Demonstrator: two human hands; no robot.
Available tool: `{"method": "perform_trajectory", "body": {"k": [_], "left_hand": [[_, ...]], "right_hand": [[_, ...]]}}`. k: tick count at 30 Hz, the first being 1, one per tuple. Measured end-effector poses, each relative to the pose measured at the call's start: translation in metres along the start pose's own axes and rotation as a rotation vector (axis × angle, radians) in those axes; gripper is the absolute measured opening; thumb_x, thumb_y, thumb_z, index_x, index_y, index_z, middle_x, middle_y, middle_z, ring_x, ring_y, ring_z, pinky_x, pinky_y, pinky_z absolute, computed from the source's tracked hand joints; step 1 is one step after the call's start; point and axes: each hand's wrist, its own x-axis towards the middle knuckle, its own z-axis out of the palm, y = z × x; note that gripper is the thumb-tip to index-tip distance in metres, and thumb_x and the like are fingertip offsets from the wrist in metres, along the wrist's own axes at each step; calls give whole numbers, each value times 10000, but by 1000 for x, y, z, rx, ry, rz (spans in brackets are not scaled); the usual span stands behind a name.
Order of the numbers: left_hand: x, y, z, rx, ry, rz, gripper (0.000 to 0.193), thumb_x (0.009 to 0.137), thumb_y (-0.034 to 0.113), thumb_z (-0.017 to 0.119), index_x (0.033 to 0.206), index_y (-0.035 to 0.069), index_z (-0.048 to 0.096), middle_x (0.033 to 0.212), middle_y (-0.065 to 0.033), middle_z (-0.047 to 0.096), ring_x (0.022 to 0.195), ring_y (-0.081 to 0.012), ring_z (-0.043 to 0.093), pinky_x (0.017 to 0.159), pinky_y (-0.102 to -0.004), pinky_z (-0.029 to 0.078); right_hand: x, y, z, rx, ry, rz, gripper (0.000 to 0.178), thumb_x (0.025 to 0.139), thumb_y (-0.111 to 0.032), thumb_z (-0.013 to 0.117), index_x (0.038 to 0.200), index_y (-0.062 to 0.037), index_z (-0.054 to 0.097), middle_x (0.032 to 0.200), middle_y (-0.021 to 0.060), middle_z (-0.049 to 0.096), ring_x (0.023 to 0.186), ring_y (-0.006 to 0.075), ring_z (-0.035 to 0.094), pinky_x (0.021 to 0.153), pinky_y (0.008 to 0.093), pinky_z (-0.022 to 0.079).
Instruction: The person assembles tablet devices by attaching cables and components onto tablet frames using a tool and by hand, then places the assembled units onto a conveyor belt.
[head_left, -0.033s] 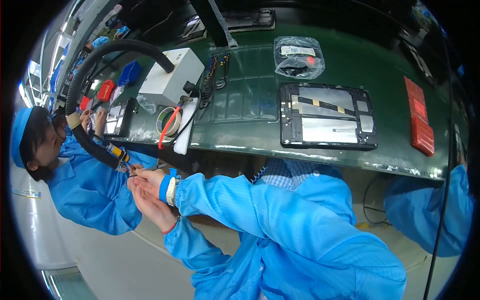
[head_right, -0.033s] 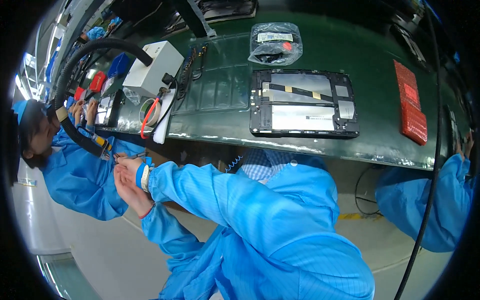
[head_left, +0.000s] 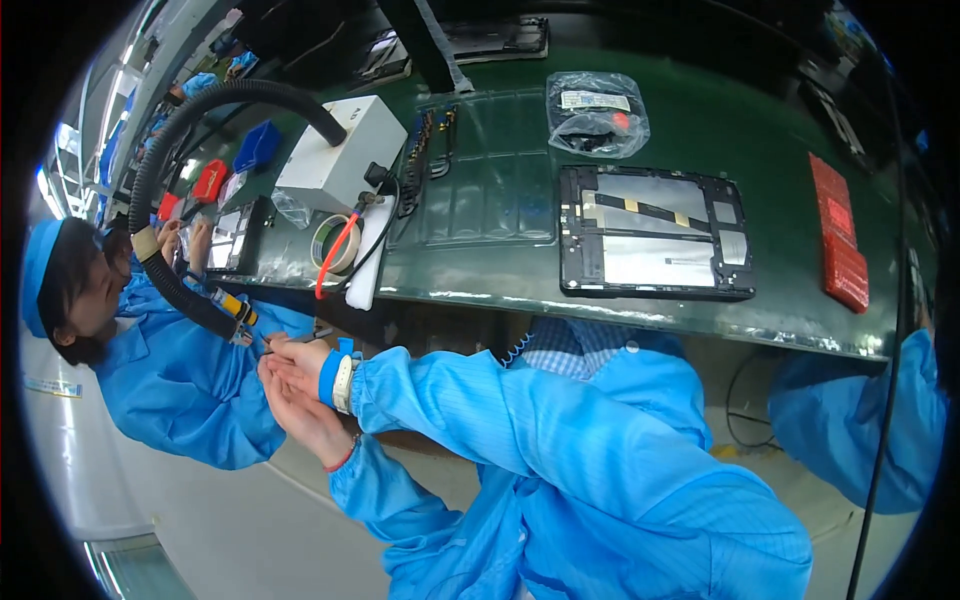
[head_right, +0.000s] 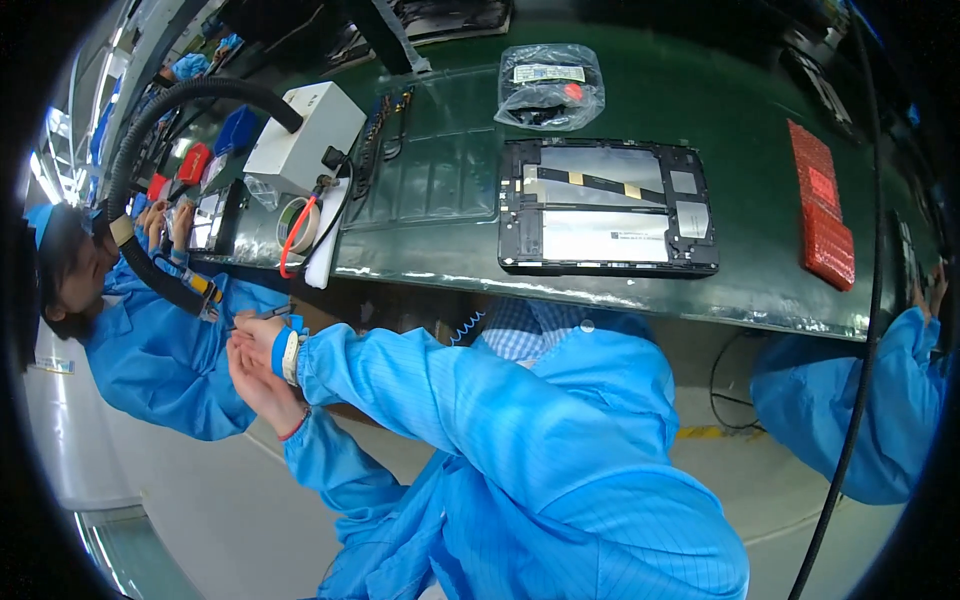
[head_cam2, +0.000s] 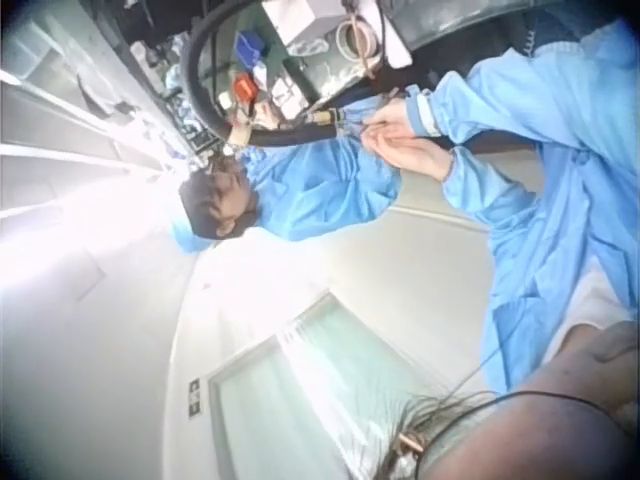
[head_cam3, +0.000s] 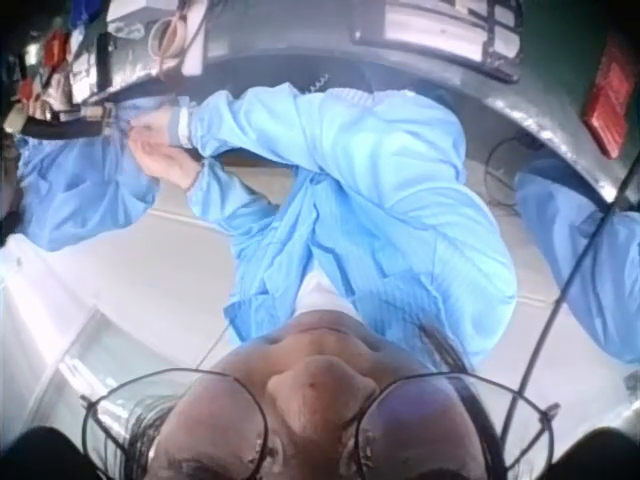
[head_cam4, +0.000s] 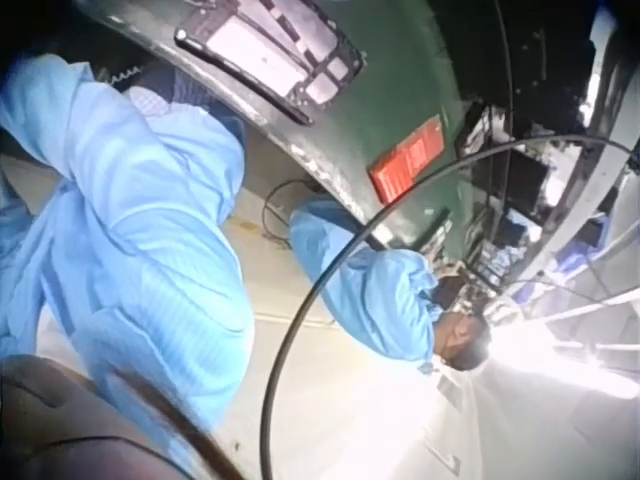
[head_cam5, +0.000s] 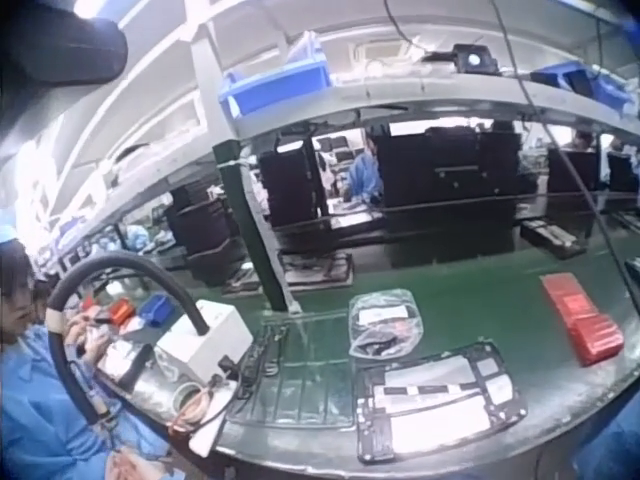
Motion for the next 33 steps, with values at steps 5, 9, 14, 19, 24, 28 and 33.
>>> {"method": "perform_trajectory", "body": {"k": [5, 9, 14, 19, 24, 28, 33], "left_hand": [[-55, -5, 49, -193, -185, -47, 440, 906, 207, 378, 1271, -39, 360, 1287, -160, 412, 1191, -233, 406, 1005, -334, 321], [-104, -18, 95, -45, -394, -49, 605, 827, 161, 417, 1354, -51, 209, 1405, -192, 251, 1294, -298, 266, 1053, -395, 214], [-91, -44, 190, 82, -945, -34, 433, 817, 46, 401, 1236, -63, 400, 1252, -174, 455, 1193, -281, 422, 1006, -383, 304], [-79, -101, 316, 440, -1460, 444, 317, 814, 67, 439, 1105, -4, 542, 1069, -172, 578, 998, -278, 564, 862, -347, 431], [-88, -161, 343, 688, -1463, 522, 221, 762, 67, 463, 915, 9, 611, 900, -164, 609, 830, -327, 584, 740, -396, 464], [-86, -161, 339, 673, -1496, 465, 208, 759, 64, 461, 889, 5, 612, 855, -149, 605, 793, -323, 581, 717, -389, 464], [-87, -167, 337, 588, -1515, 597, 181, 727, 13, 501, 860, 18, 623, 813, -126, 598, 770, -306, 572, 697, -376, 467]], "right_hand": [[-113, -47, 3, -82, -20, -100, 243, 845, -189, 598, 1041, -52, 553, 1009, 77, 578, 939, 151, 557, 856, 265, 451], [-251, -97, -2, -151, 136, -263, 296, 853, -165, 583, 1098, -8, 526, 1036, 106, 583, 994, 212, 571, 859, 300, 465], [-370, -199, 19, -847, 228, -1138, 167, 837, -72, 536, 968, 28, 561, 956, 151, 598, 901, 214, 582, 790, 318, 477], [-396, -327, 15, -1590, 702, -1186, 144, 821, -83, 583, 940, -6, 608, 863, 50, 611, 804, 110, 548, 719, 219, 436], [-386, -359, -27, -1693, 755, -956, 127, 794, -82, 616, 901, -15, 626, 812, 28, 601, 735, 88, 542, 654, 208, 435], [-388, -348, -19, -1684, 778, -928, 126, 780, -78, 622, 882, -4, 625, 806, 50, 608, 745, 102, 560, 666, 220, 453], [-387, -347, -21, -1736, 843, -877, 127, 767, -69, 623, 877, -5, 625, 813, 63, 609, 743, 121, 569, 664, 236, 461]]}}
